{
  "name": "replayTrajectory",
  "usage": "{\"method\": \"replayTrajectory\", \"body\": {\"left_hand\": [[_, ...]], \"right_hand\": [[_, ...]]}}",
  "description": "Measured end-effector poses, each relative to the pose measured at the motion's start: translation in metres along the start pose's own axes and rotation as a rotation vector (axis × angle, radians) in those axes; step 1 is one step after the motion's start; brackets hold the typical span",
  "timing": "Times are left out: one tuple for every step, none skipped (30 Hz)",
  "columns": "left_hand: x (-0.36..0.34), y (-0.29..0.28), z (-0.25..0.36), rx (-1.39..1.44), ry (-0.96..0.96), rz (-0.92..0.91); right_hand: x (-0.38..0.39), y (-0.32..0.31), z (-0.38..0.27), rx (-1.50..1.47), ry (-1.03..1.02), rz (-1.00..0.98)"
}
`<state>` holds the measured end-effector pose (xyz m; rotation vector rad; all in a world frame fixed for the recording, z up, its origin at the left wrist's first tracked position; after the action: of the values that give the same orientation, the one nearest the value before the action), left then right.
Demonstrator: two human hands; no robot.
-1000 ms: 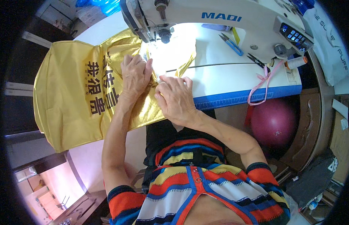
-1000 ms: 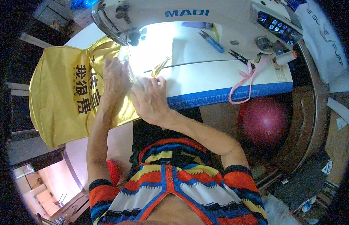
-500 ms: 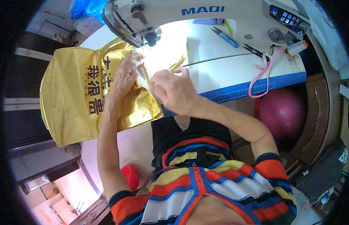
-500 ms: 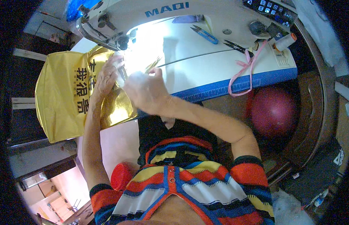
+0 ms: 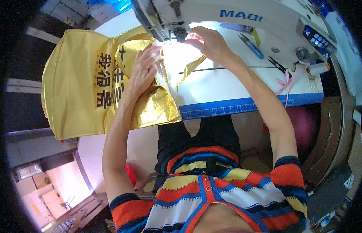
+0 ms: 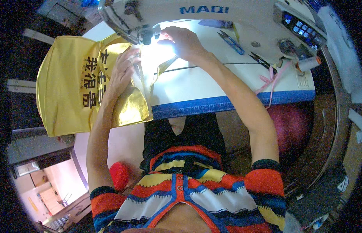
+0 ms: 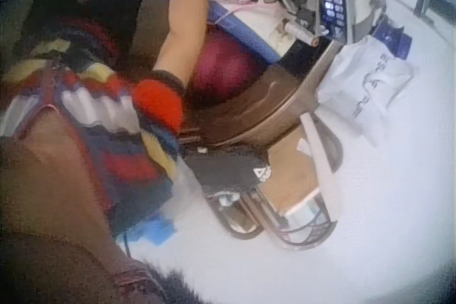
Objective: The person uses an industrial sewing machine to stitch a gold-colored bag and its handles, carefully feeding the material through the machine and adjusting the bag as they work.
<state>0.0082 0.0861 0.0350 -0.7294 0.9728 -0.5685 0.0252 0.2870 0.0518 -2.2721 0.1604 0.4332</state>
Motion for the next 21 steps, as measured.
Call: {"method": "replayTrajectory", "body": {"left_hand": [[0.000, 0.000, -0.001, -0.025, -0.001, -0.012], [0.000, 0.001, -0.002, 0.001, 0.012, -0.030], [0.000, 0.000, -0.002, -0.003, -0.001, -0.024], [0.000, 0.002, -0.002, -0.024, -0.020, -0.051], [0.001, 0.003, -0.003, -0.044, -0.040, -0.077], [-0.002, 0.007, -0.003, -0.050, -0.045, -0.105], [-0.003, 0.007, -0.001, -0.045, -0.052, -0.097], [-0.002, 0.009, -0.001, -0.076, -0.074, -0.138], [-0.003, 0.011, 0.002, -0.108, -0.098, -0.182], [-0.004, 0.010, 0.005, -0.110, -0.091, -0.155], [-0.006, 0.010, 0.007, -0.105, -0.097, -0.151], [-0.006, 0.011, 0.008, -0.126, -0.096, -0.198], [-0.007, 0.012, 0.009, -0.146, -0.094, -0.246], [-0.009, 0.010, 0.014, -0.170, -0.070, -0.241], [-0.008, 0.012, 0.013, -0.166, -0.073, -0.239], [-0.007, 0.014, 0.011, -0.203, -0.070, -0.244], [-0.006, 0.015, 0.010, -0.240, -0.067, -0.249], [-0.006, 0.016, 0.010, -0.237, -0.072, -0.249], [-0.006, 0.016, 0.010, -0.239, -0.076, -0.257], [-0.006, 0.017, 0.010, -0.241, -0.081, -0.265], [-0.007, 0.017, 0.010, -0.237, -0.081, -0.265]], "right_hand": [[-0.001, 0.003, 0.003, 0.039, 0.074, -0.027], [0.001, 0.004, 0.004, -0.035, 0.049, 0.068], [0.001, 0.005, 0.002, -0.038, 0.042, 0.056], [0.002, 0.002, 0.002, -0.072, 0.042, 0.078], [0.002, -0.001, 0.001, -0.106, 0.042, 0.100], [0.003, -0.003, 0.004, -0.101, 0.069, 0.096], [0.002, 0.000, 0.006, -0.096, 0.067, 0.087], [0.002, -0.001, 0.007, -0.088, 0.026, 0.149], [0.003, -0.001, 0.008, -0.085, -0.013, 0.211], [0.002, 0.000, 0.012, -0.074, -0.016, 0.240], [0.003, 0.002, 0.016, -0.071, -0.016, 0.231], [0.004, 0.003, 0.017, -0.092, -0.012, 0.224], [0.004, 0.005, 0.018, -0.112, -0.007, 0.217], [0.004, 0.007, 0.020, -0.100, 0.017, 0.200], [0.004, 0.007, 0.019, -0.097, 0.017, 0.195], [0.004, 0.007, 0.020, -0.115, 0.021, 0.197], [0.004, 0.007, 0.019, -0.132, 0.025, 0.198], [0.005, 0.007, 0.017, -0.132, 0.026, 0.194], [0.005, 0.006, 0.015, -0.119, 0.061, 0.182], [0.004, 0.007, 0.016, -0.105, 0.095, 0.170], [0.004, 0.007, 0.018, -0.103, 0.097, 0.169]]}}
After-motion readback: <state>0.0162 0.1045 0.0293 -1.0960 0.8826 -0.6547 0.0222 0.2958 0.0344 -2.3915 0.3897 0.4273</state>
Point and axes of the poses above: each hand's wrist, its own x-axis away from the middle knuckle, its own y-axis out of the palm, z = x × y, the point moved 7 cm from there along -x, towards the middle knuckle, and after that the axes turned 9 degrees about y, right-handed, at the moved point
